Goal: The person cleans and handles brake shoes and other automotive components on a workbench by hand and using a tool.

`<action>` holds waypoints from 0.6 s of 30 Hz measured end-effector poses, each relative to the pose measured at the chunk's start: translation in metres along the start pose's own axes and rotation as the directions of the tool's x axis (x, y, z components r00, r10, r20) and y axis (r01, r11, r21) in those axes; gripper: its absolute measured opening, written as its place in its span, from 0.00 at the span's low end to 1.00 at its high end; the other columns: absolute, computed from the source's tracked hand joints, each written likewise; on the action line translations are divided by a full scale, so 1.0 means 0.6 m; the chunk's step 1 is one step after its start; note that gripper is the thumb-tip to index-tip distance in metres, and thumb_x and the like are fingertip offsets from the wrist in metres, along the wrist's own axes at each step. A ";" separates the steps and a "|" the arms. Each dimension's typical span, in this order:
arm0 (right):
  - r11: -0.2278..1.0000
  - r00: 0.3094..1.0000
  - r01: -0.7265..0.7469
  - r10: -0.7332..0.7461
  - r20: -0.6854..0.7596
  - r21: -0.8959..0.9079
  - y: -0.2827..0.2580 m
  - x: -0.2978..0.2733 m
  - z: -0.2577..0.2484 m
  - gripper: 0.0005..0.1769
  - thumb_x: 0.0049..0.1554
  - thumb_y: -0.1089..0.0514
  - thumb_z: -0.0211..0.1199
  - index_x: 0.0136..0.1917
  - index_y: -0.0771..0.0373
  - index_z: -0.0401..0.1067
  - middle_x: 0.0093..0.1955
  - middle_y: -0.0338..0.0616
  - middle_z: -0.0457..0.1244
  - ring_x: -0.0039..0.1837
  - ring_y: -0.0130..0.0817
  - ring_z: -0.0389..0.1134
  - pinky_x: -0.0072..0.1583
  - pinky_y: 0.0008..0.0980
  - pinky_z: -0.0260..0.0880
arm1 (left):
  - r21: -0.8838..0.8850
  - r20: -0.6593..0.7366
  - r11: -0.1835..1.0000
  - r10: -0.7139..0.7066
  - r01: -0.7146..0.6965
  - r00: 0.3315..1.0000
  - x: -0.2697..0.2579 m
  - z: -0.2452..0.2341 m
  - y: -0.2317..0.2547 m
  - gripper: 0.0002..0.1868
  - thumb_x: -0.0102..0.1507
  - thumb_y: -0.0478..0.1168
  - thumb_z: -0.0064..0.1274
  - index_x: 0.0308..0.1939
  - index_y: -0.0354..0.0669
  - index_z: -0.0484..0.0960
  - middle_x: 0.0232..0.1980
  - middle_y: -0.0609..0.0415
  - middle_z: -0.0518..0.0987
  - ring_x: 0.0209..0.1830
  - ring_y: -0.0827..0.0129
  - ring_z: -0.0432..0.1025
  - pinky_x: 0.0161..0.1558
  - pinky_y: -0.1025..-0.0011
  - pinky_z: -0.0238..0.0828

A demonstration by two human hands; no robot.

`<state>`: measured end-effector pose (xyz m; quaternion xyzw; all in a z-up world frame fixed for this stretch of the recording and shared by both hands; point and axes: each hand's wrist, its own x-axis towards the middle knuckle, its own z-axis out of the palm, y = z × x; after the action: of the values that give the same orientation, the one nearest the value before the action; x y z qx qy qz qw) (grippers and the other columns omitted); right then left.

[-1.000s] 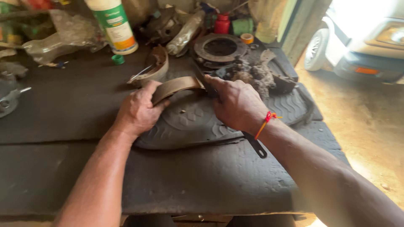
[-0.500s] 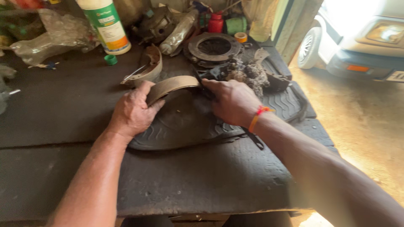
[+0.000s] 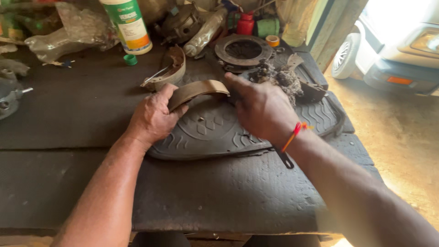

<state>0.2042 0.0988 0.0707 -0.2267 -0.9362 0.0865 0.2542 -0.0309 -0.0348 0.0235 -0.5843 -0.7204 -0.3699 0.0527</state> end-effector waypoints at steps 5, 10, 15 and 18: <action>0.996 0.998 0.060 -0.057 0.037 -0.060 0.005 -0.004 0.010 0.39 0.49 0.59 0.61 0.75 0.56 0.64 0.41 0.58 0.69 0.46 0.58 0.71 0.49 0.55 0.69 | -0.035 -0.016 0.997 0.070 -0.071 0.997 0.003 0.003 0.008 0.19 0.60 0.43 0.63 0.51 0.44 0.75 0.44 0.42 0.84 0.47 0.44 0.78 0.44 0.53 0.74; 0.994 1.000 0.000 -0.003 -0.024 -0.110 0.007 0.007 0.004 0.35 0.51 0.59 0.60 0.73 0.51 0.67 0.39 0.57 0.69 0.41 0.57 0.71 0.46 0.55 0.70 | 0.000 -0.022 0.998 0.063 -0.063 0.998 0.001 -0.005 0.011 0.18 0.60 0.43 0.63 0.49 0.42 0.75 0.43 0.41 0.83 0.46 0.43 0.77 0.44 0.52 0.73; 0.987 0.999 0.048 -0.045 0.017 -0.157 -0.024 -0.008 0.010 0.35 0.54 0.57 0.60 0.76 0.51 0.64 0.34 0.57 0.68 0.38 0.56 0.70 0.43 0.54 0.70 | -0.006 0.046 0.999 -0.052 0.052 0.998 0.000 -0.008 0.006 0.17 0.60 0.45 0.62 0.47 0.43 0.75 0.41 0.42 0.83 0.44 0.46 0.78 0.43 0.53 0.73; 0.975 0.995 0.086 -0.074 0.068 -0.207 -0.026 -0.005 0.012 0.38 0.51 0.59 0.60 0.75 0.53 0.63 0.34 0.56 0.68 0.39 0.55 0.71 0.43 0.54 0.69 | -0.053 0.036 0.998 -0.029 0.031 0.999 0.002 -0.004 0.011 0.17 0.60 0.45 0.62 0.49 0.45 0.75 0.42 0.43 0.84 0.45 0.47 0.79 0.44 0.54 0.74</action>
<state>0.1968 0.0831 0.0677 -0.2116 -0.9557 -0.0162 0.2041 -0.0261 -0.0350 0.0290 -0.5812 -0.7196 -0.3794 0.0187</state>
